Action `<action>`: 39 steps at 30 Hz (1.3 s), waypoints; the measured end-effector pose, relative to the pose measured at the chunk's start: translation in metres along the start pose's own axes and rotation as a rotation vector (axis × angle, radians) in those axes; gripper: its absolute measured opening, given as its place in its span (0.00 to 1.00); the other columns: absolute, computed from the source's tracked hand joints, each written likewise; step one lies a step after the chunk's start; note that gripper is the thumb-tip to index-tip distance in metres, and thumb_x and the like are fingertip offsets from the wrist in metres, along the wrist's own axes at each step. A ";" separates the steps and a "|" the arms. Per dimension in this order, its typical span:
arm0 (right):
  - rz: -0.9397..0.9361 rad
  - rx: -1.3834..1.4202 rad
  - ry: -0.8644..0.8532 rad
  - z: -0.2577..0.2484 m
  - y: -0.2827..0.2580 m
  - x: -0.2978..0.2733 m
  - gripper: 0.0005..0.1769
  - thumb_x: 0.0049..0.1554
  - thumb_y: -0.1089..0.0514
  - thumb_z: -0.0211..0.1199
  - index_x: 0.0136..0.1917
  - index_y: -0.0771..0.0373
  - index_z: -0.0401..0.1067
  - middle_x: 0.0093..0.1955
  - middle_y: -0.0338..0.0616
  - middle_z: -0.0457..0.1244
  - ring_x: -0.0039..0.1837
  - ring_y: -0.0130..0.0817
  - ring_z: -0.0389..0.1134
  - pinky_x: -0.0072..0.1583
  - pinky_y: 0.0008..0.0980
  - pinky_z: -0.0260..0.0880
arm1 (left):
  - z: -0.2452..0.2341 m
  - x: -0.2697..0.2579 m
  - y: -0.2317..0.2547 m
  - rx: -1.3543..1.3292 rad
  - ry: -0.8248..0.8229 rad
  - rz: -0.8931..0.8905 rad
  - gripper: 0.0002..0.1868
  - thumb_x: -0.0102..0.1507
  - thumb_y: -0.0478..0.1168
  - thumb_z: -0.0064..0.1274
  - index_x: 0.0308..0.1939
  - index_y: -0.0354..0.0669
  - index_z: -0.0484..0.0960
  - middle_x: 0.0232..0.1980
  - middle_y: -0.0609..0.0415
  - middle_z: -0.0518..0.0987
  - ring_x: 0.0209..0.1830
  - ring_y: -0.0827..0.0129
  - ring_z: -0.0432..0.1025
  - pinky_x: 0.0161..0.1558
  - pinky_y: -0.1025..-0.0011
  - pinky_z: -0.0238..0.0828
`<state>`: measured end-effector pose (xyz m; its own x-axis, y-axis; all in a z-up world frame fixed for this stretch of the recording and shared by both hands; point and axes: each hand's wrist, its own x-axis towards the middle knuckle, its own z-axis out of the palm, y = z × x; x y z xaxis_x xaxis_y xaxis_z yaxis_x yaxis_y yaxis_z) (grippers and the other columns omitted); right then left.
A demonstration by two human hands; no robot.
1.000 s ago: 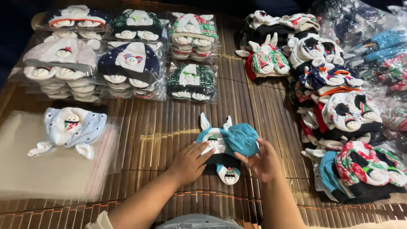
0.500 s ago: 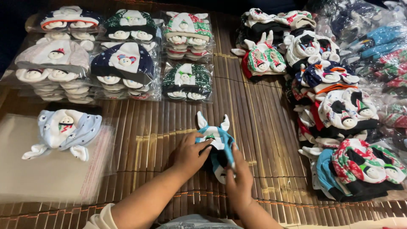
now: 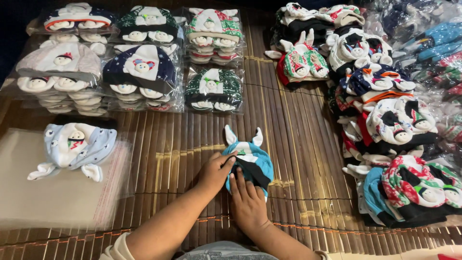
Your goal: Packaging baby hats into individual plastic bags
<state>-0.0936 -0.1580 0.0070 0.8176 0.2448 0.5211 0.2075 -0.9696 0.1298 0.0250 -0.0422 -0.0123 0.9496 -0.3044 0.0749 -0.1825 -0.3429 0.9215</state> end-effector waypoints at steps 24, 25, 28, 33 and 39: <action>0.055 0.757 -0.138 -0.047 0.028 0.033 0.30 0.40 0.69 0.63 0.59 0.65 0.73 0.59 0.45 0.69 0.55 0.40 0.68 0.58 0.37 0.64 | -0.046 -0.026 0.002 0.699 -0.022 0.791 0.25 0.61 0.40 0.50 0.63 0.51 0.78 0.41 0.55 0.71 0.37 0.62 0.68 0.39 0.63 0.63; 0.056 0.759 -0.139 -0.049 0.033 0.029 0.30 0.40 0.69 0.63 0.59 0.65 0.73 0.59 0.45 0.69 0.55 0.40 0.68 0.58 0.37 0.64 | -0.043 -0.026 0.002 0.699 -0.024 0.789 0.25 0.61 0.40 0.50 0.63 0.51 0.78 0.41 0.55 0.71 0.37 0.62 0.68 0.39 0.63 0.63; 0.024 0.627 -0.050 -0.057 0.045 0.017 0.22 0.45 0.67 0.66 0.55 0.61 0.76 0.58 0.38 0.71 0.54 0.37 0.68 0.59 0.37 0.66 | -0.035 -0.026 0.008 0.719 0.024 0.859 0.20 0.62 0.42 0.50 0.58 0.50 0.80 0.42 0.56 0.71 0.38 0.63 0.67 0.40 0.63 0.62; -0.099 0.353 -0.112 -0.055 0.053 -0.015 0.26 0.52 0.55 0.65 0.65 0.56 0.73 0.71 0.43 0.64 0.72 0.43 0.63 0.69 0.46 0.58 | -0.018 -0.019 0.036 0.701 0.088 0.985 0.08 0.59 0.40 0.52 0.42 0.47 0.77 0.42 0.54 0.71 0.41 0.62 0.65 0.47 0.63 0.61; -0.101 0.233 -0.149 -0.035 0.058 -0.037 0.24 0.59 0.53 0.59 0.67 0.61 0.70 0.77 0.47 0.58 0.79 0.42 0.55 0.74 0.48 0.54 | 0.002 -0.006 0.046 0.670 0.067 1.049 0.04 0.61 0.41 0.53 0.37 0.49 0.75 0.42 0.54 0.74 0.39 0.61 0.64 0.46 0.62 0.60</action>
<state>-0.1307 -0.2235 0.0250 0.8526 0.3547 0.3838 0.3960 -0.9177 -0.0315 0.0104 -0.0577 0.0289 0.2751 -0.6655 0.6938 -0.9349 -0.3535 0.0316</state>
